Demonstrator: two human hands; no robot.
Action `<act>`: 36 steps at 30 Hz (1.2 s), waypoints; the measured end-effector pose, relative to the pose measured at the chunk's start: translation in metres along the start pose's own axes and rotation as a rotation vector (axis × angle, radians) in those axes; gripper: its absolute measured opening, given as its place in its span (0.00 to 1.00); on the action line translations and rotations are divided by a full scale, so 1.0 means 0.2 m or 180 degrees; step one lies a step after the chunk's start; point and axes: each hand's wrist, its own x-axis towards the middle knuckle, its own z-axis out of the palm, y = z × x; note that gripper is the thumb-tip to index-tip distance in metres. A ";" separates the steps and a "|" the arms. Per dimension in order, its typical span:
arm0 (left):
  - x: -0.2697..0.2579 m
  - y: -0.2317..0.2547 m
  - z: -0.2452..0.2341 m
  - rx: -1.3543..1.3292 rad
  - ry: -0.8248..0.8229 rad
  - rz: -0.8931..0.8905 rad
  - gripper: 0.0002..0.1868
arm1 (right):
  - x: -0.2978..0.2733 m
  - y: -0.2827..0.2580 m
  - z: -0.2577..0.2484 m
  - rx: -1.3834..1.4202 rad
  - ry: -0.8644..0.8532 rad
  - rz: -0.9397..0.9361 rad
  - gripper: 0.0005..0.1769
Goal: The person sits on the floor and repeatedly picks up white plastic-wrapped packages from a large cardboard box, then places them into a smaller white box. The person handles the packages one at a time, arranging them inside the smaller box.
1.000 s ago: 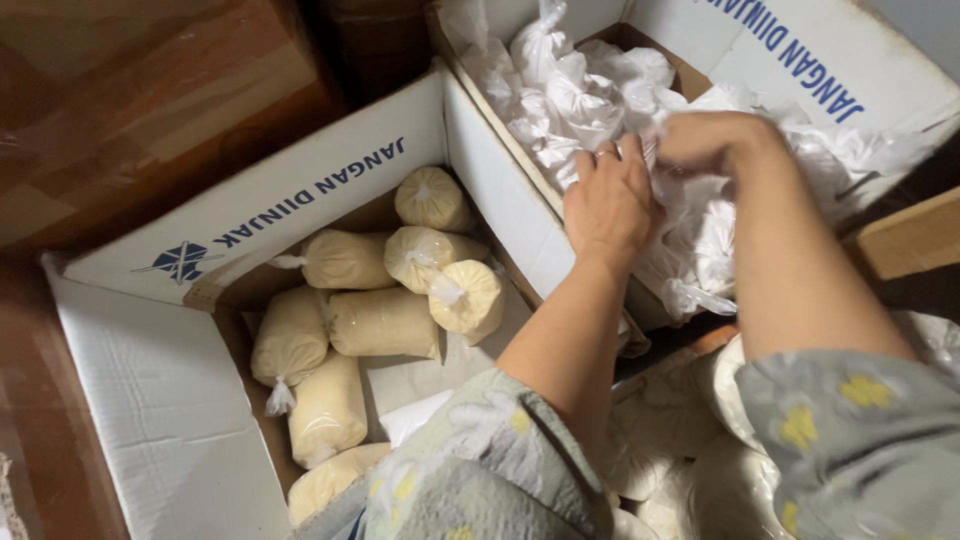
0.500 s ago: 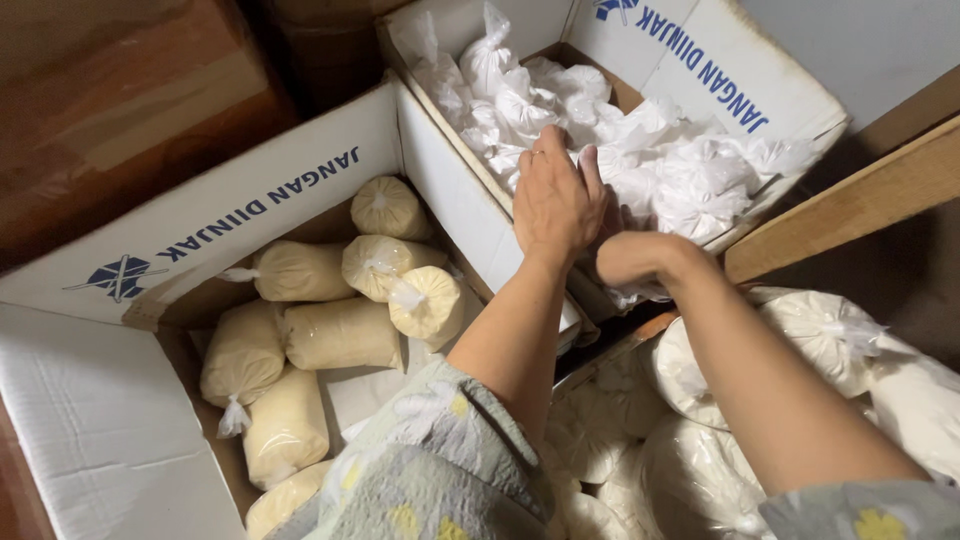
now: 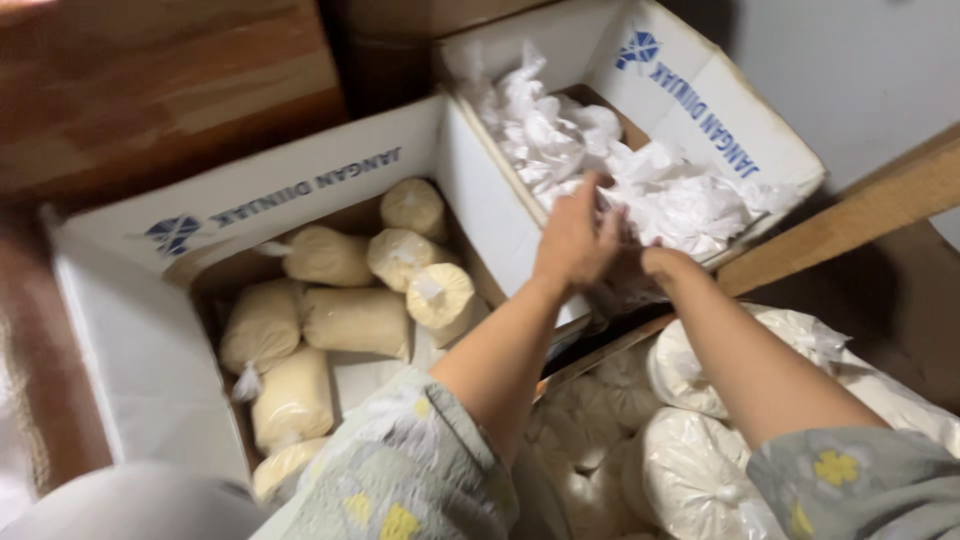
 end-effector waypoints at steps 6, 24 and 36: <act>-0.18 0.17 -0.17 0.1017 -0.0244 0.0491 0.23 | -0.05 -0.03 -0.04 0.0245 0.0065 -0.0050 0.39; -0.90 0.74 -1.32 0.1886 0.0703 -0.0309 0.20 | -0.27 -0.63 -0.06 0.0837 0.2524 -0.0621 0.37; -1.45 0.29 -2.04 0.1324 0.2790 -0.2204 0.45 | -0.69 -2.24 -0.04 0.1498 0.1037 -0.2720 0.25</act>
